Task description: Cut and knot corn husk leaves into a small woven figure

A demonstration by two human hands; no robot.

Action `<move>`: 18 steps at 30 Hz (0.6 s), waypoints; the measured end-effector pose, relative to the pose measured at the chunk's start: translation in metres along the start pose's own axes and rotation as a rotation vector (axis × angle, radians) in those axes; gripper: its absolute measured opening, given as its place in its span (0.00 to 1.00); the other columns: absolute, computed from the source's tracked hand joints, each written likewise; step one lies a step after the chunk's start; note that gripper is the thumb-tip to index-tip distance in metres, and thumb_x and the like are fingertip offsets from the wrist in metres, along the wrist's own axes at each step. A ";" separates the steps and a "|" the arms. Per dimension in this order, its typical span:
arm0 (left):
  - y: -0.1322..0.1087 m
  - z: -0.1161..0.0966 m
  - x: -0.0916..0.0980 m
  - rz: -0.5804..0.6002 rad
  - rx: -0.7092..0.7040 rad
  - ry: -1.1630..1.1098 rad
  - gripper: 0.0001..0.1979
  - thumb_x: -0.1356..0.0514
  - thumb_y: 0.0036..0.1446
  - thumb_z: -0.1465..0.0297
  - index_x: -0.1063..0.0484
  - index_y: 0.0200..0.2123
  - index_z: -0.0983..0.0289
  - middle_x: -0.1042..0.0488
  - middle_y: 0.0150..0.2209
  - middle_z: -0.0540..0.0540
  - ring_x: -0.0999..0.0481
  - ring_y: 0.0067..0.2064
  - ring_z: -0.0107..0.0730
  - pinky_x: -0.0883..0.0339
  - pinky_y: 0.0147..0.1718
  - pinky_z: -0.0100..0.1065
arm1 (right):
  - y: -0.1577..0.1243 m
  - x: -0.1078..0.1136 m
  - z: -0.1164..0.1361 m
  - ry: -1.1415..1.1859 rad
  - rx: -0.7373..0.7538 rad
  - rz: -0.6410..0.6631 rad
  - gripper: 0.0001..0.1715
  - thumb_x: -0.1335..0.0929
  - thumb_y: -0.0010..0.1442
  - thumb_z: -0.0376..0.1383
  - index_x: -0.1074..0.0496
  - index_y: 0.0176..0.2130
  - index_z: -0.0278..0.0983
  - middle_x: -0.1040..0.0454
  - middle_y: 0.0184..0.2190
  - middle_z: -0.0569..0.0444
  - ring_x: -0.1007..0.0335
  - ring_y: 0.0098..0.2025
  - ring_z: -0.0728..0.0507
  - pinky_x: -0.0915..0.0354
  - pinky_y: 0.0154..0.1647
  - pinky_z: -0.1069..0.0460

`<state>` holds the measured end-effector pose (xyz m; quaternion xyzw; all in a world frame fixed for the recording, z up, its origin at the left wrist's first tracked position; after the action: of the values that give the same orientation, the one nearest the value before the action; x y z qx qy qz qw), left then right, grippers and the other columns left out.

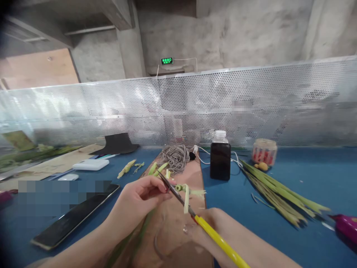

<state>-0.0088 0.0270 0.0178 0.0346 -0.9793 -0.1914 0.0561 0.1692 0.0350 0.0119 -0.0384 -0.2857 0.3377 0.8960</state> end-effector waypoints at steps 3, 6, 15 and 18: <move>-0.001 0.000 -0.001 0.013 0.012 0.002 0.06 0.37 0.41 0.74 0.33 0.22 0.65 0.25 0.30 0.52 0.25 0.33 0.30 0.30 0.37 0.33 | 0.001 -0.001 -0.001 -0.003 -0.009 0.008 0.20 0.41 0.56 0.48 0.35 0.28 0.34 0.50 0.12 0.64 0.56 0.08 0.57 0.53 0.05 0.62; 0.000 0.001 0.000 0.023 0.017 0.015 0.06 0.37 0.42 0.72 0.32 0.23 0.65 0.25 0.30 0.53 0.25 0.33 0.31 0.30 0.38 0.34 | 0.006 -0.002 -0.008 -0.011 -0.022 0.029 0.20 0.41 0.55 0.49 0.37 0.25 0.35 0.50 0.11 0.64 0.55 0.08 0.57 0.54 0.05 0.62; 0.001 0.000 0.003 0.000 -0.003 0.024 0.06 0.36 0.41 0.72 0.32 0.22 0.65 0.25 0.30 0.52 0.25 0.34 0.31 0.30 0.38 0.34 | 0.005 0.000 -0.007 -0.106 -0.083 0.057 0.11 0.41 0.57 0.39 0.43 0.26 0.37 0.48 0.10 0.65 0.49 0.09 0.56 0.47 0.07 0.62; 0.001 0.000 0.003 0.004 -0.008 0.033 0.06 0.36 0.41 0.72 0.32 0.22 0.65 0.25 0.30 0.52 0.25 0.34 0.31 0.30 0.38 0.34 | 0.001 0.001 0.005 -0.068 -0.062 0.056 0.12 0.39 0.55 0.37 0.46 0.23 0.37 0.46 0.11 0.65 0.49 0.10 0.57 0.47 0.09 0.62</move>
<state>-0.0120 0.0280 0.0183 0.0354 -0.9776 -0.1944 0.0726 0.1668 0.0354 0.0161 -0.0628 -0.3254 0.3548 0.8742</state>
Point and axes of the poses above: each hand's wrist, its own y-axis towards the middle knuckle, its own x-axis out of the back of the hand, z = x × y, the point moved 3 cm from there along y, towards the middle knuckle
